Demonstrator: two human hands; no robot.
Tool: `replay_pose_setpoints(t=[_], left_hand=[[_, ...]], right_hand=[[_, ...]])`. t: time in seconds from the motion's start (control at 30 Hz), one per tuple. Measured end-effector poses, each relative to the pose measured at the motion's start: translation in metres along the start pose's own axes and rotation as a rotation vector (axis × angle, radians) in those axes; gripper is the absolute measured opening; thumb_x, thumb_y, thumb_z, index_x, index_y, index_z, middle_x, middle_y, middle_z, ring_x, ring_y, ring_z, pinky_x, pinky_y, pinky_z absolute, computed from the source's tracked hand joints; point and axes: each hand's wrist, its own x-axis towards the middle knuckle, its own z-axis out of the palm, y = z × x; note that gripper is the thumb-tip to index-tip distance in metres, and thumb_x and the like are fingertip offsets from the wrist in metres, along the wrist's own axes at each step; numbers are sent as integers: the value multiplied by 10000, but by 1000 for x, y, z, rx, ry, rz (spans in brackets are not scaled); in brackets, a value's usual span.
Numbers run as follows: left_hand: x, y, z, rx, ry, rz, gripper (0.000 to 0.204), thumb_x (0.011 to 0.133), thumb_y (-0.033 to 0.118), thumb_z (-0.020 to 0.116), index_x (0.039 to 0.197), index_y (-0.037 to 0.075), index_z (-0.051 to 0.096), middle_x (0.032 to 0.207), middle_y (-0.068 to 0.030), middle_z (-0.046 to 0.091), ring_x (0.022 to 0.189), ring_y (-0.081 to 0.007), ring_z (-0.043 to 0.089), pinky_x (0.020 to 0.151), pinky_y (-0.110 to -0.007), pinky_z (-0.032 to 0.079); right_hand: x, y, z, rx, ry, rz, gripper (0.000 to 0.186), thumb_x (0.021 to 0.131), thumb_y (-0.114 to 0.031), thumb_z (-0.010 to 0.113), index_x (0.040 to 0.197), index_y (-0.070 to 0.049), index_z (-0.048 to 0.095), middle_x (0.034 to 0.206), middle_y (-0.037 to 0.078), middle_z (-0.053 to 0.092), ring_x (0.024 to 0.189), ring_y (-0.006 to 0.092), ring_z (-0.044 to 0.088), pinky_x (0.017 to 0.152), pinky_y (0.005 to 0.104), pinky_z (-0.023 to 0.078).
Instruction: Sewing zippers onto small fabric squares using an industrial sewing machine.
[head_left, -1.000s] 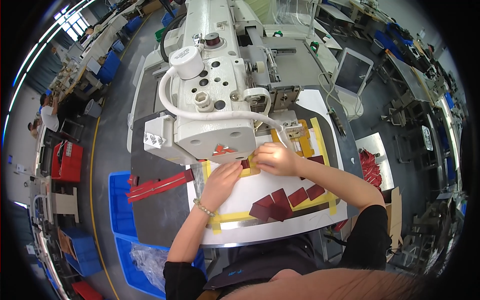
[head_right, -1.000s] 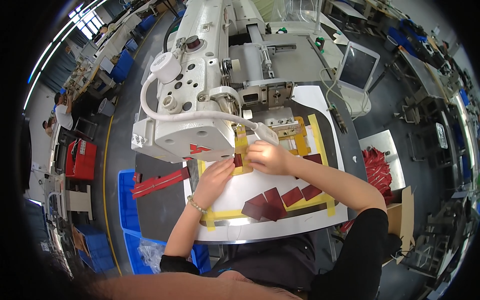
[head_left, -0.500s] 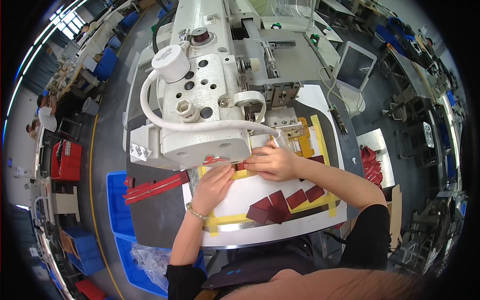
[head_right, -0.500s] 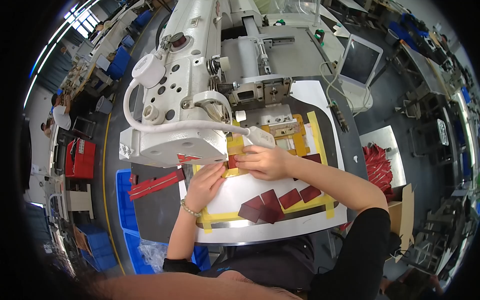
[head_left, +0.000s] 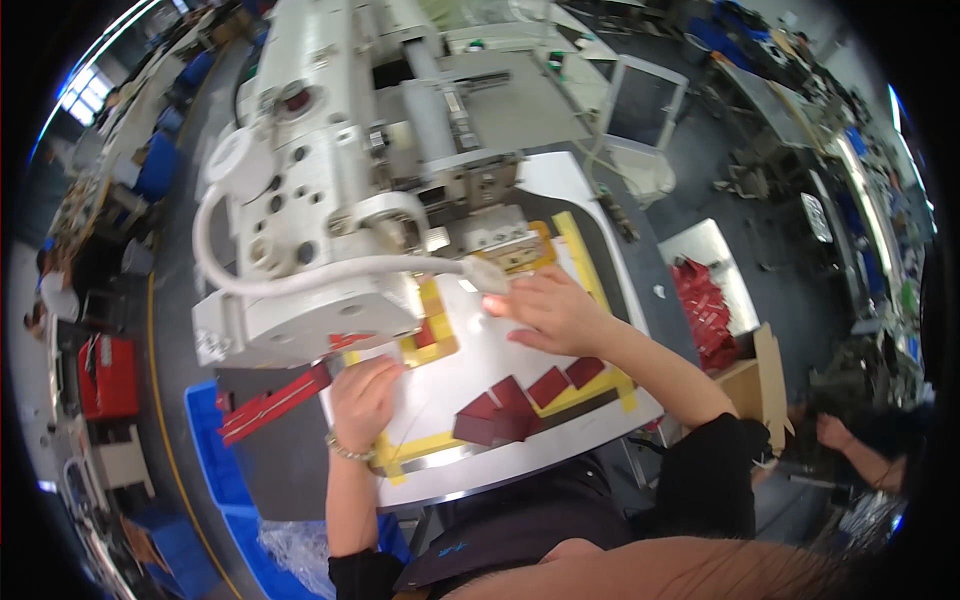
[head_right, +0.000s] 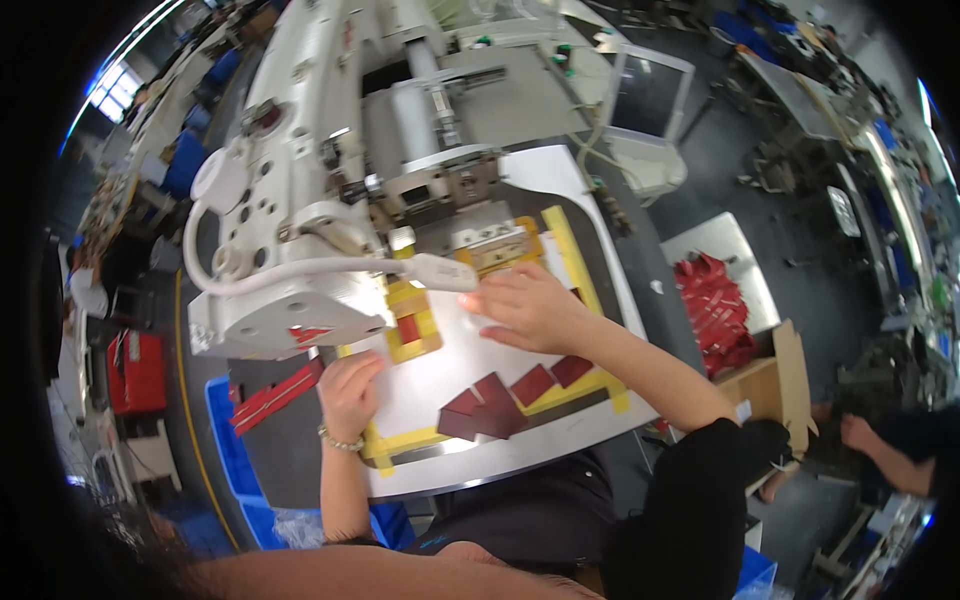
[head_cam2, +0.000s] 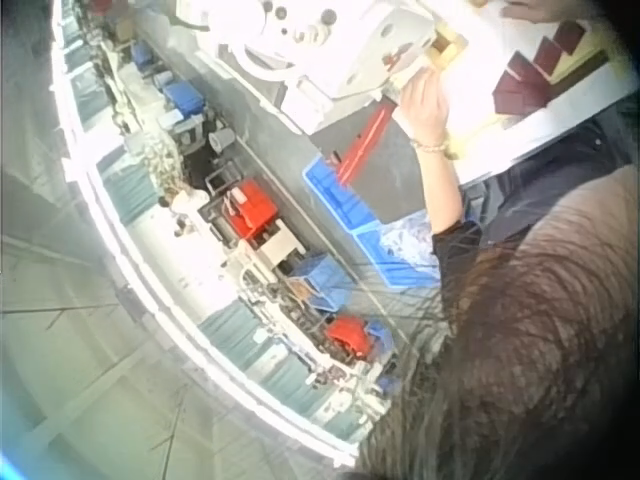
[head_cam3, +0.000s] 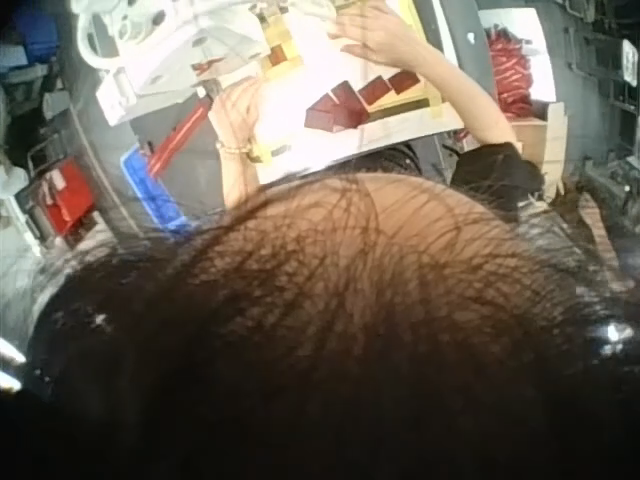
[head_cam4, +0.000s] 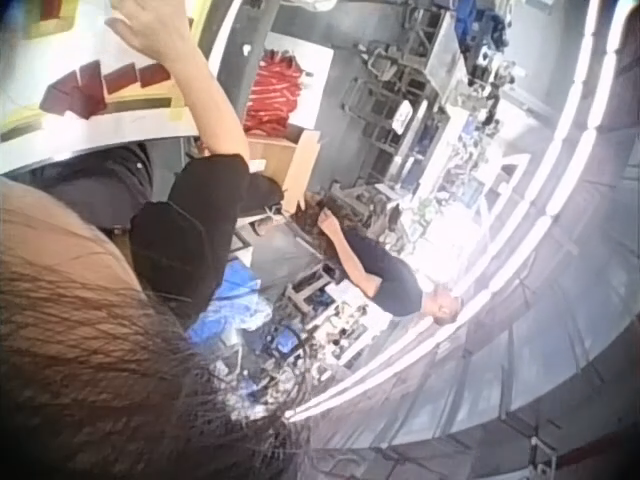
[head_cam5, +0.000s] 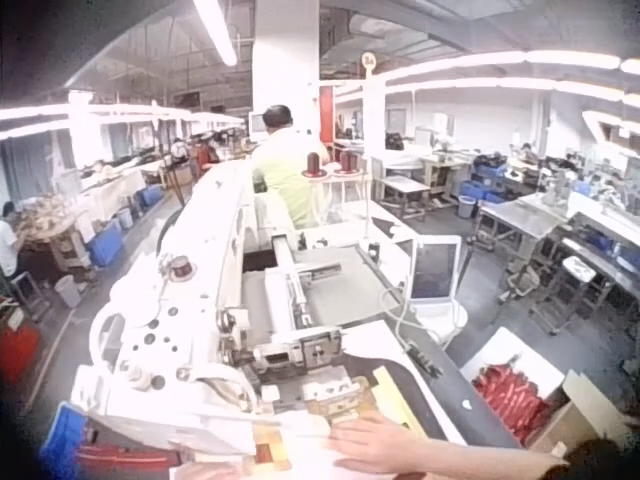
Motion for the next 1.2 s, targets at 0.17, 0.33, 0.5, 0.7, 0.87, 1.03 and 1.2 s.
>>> replay_pose_setpoints(t=[0.17,0.33,0.5,0.7,0.87,1.03,1.2], left_hand=[[-5,0,-5,6,10,22,240,628,-74,563,814,42,662,867,-85,667,807,-257,647,679,-357,505],[0,14,9,-34,-72,28,232,604,-82,562,791,34,636,849,-94,660,801,-272,637,688,-363,494],[21,40,20,-40,-135,97,233,613,-81,568,802,41,629,843,-92,657,804,-271,633,686,-354,483],[64,82,29,-72,-134,233,215,606,-68,582,780,47,633,822,-77,650,769,-257,638,639,-356,484],[79,103,33,-94,-166,322,162,627,-42,594,753,48,642,800,-65,650,758,-233,645,603,-344,484],[76,102,31,-85,-175,303,152,636,-36,589,749,49,642,798,-58,653,754,-230,649,597,-343,482],[72,101,30,-69,-188,268,159,637,-39,585,749,57,644,796,-52,655,754,-226,652,596,-339,482]], right_hand=[[-124,12,-64,-172,569,529,218,832,-80,621,1043,-47,660,982,85,676,860,241,620,772,347,448],[-277,6,-74,-387,738,1082,185,904,-105,542,1017,-16,659,938,113,676,836,223,626,773,316,463],[-380,14,-26,-65,1067,1339,191,889,-117,578,1017,5,651,892,91,673,811,137,628,733,274,494],[-417,71,45,57,942,1463,222,838,-119,632,1037,-27,670,825,83,675,741,140,619,716,258,493],[-389,136,49,-81,876,1704,415,761,-353,708,1043,-51,660,971,117,644,914,225,619,798,349,485],[-352,177,33,-207,726,2173,871,607,-704,685,1170,-51,560,1231,171,490,1192,335,447,980,489,345],[-333,204,22,-81,746,2387,1071,568,-611,780,1353,-40,326,1340,208,390,1256,341,400,1017,479,333]])
